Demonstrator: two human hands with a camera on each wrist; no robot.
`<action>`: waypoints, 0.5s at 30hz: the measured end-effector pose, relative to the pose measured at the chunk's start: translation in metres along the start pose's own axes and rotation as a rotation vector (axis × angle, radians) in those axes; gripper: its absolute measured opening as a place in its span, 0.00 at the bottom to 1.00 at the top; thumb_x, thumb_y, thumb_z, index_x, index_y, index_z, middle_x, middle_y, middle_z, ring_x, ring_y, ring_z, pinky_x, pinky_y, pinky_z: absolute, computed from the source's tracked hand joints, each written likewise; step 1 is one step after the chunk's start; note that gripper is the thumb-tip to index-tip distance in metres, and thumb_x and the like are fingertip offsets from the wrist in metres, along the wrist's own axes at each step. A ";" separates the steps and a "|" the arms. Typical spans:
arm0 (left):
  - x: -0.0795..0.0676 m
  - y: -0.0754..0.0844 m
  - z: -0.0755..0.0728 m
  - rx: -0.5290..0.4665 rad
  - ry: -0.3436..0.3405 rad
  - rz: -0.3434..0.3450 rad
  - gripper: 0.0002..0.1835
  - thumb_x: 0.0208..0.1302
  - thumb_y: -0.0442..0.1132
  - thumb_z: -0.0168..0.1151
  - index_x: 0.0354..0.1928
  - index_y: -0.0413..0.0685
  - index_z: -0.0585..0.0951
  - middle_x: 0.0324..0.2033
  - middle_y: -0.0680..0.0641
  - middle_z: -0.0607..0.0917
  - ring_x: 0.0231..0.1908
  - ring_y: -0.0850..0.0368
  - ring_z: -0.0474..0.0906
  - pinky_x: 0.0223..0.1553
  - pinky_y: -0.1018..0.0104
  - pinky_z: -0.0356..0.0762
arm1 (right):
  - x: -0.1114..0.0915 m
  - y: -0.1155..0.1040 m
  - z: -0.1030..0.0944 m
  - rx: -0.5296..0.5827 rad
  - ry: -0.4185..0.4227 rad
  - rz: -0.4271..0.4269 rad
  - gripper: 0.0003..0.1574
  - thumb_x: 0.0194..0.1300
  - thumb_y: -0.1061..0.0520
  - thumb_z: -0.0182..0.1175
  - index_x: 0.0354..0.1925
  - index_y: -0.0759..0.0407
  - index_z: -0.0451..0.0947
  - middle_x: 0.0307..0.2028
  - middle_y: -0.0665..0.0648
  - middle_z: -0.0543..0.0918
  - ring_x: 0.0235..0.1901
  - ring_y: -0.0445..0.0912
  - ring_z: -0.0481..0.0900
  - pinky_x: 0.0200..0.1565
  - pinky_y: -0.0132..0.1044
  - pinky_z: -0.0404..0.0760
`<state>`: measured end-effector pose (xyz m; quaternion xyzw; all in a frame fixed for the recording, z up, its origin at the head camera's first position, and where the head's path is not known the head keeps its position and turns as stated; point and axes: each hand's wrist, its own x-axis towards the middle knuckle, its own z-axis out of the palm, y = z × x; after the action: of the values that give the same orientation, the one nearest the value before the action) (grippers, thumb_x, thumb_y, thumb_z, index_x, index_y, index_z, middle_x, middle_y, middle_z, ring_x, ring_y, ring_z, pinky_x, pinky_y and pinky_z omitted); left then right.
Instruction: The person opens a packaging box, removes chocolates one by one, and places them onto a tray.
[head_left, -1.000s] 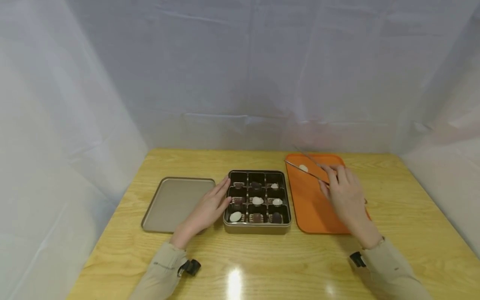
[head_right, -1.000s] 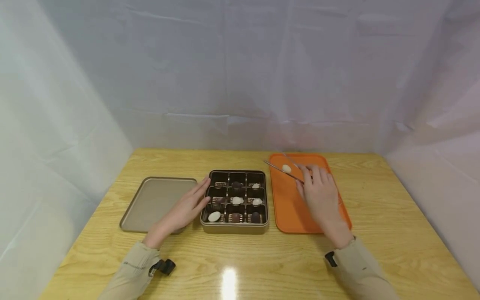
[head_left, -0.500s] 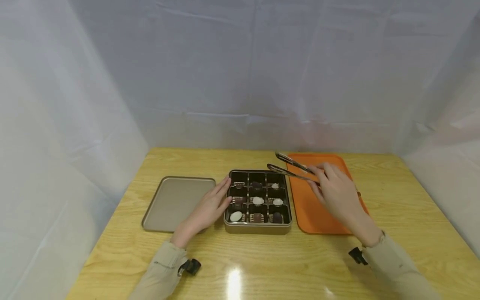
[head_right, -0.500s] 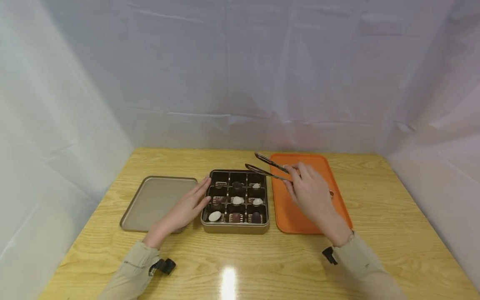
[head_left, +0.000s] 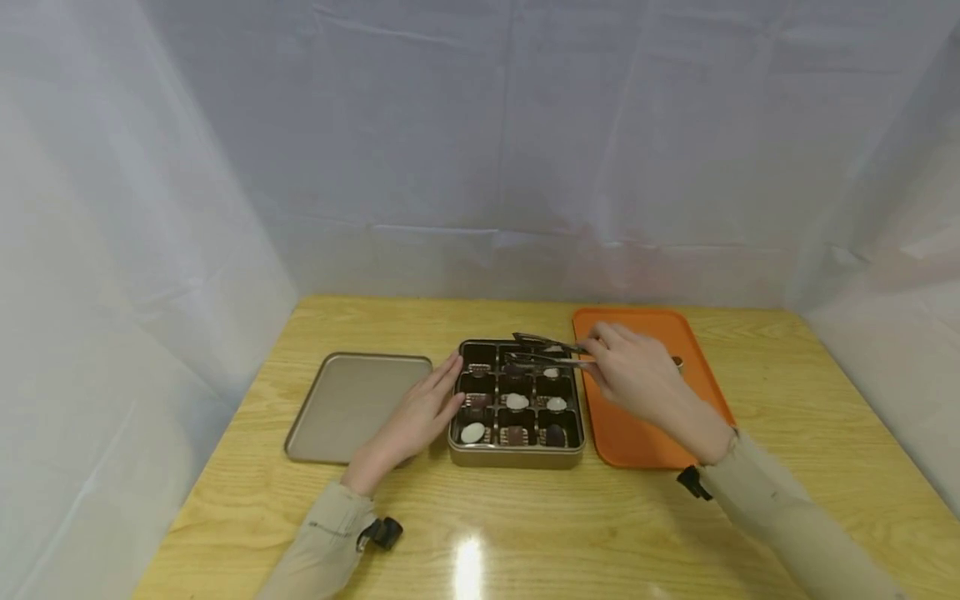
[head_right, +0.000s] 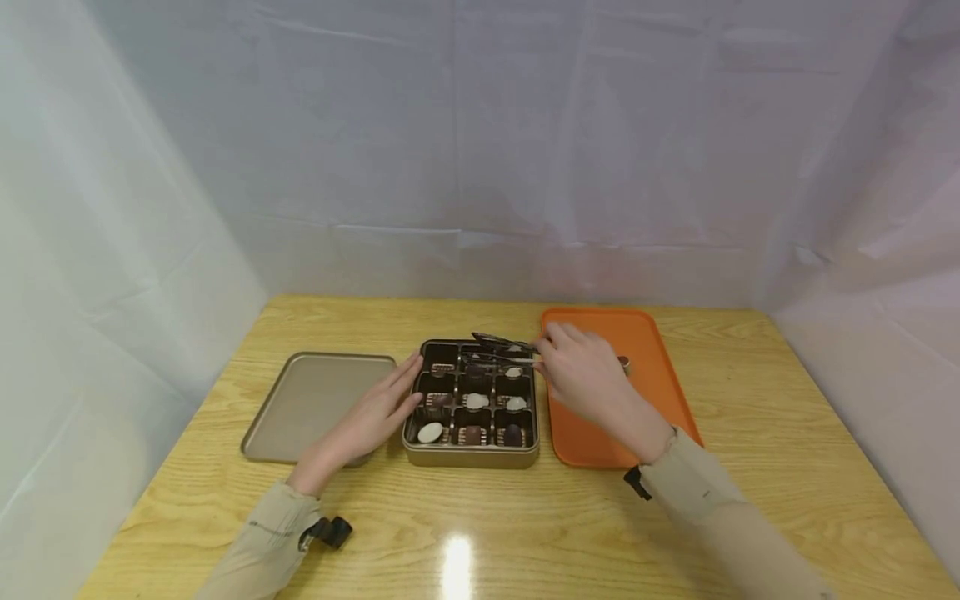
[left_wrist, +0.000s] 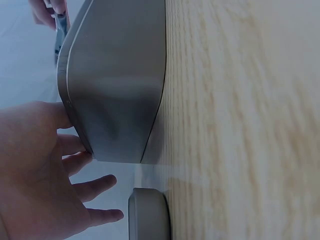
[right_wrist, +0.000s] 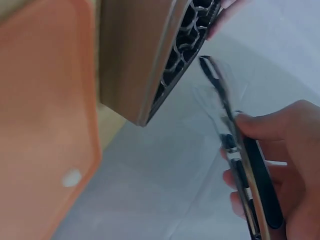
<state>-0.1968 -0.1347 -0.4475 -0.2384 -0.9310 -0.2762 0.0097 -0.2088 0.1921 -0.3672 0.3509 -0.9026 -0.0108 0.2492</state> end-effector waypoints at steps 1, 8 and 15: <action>0.000 0.000 0.000 -0.002 0.000 0.000 0.33 0.80 0.43 0.49 0.78 0.37 0.54 0.79 0.43 0.49 0.75 0.37 0.56 0.74 0.37 0.55 | 0.003 0.000 0.000 -0.010 -0.022 -0.001 0.15 0.63 0.54 0.72 0.45 0.60 0.86 0.35 0.56 0.80 0.30 0.48 0.78 0.20 0.35 0.76; 0.001 0.000 0.002 0.001 -0.004 0.003 0.33 0.81 0.44 0.49 0.78 0.37 0.53 0.79 0.43 0.49 0.75 0.38 0.55 0.74 0.37 0.54 | 0.028 0.002 -0.001 -0.092 -0.099 -0.094 0.08 0.62 0.58 0.73 0.39 0.60 0.87 0.34 0.58 0.82 0.31 0.50 0.79 0.19 0.36 0.77; 0.002 0.001 0.001 -0.007 -0.006 0.000 0.33 0.81 0.44 0.49 0.79 0.38 0.53 0.80 0.44 0.49 0.75 0.38 0.55 0.75 0.38 0.54 | 0.063 0.002 -0.009 -0.135 -0.277 -0.119 0.09 0.61 0.58 0.73 0.25 0.55 0.84 0.26 0.54 0.78 0.23 0.48 0.74 0.18 0.34 0.67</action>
<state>-0.1976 -0.1324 -0.4476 -0.2390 -0.9301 -0.2787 0.0062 -0.2453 0.1543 -0.3308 0.3814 -0.9031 -0.1345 0.1446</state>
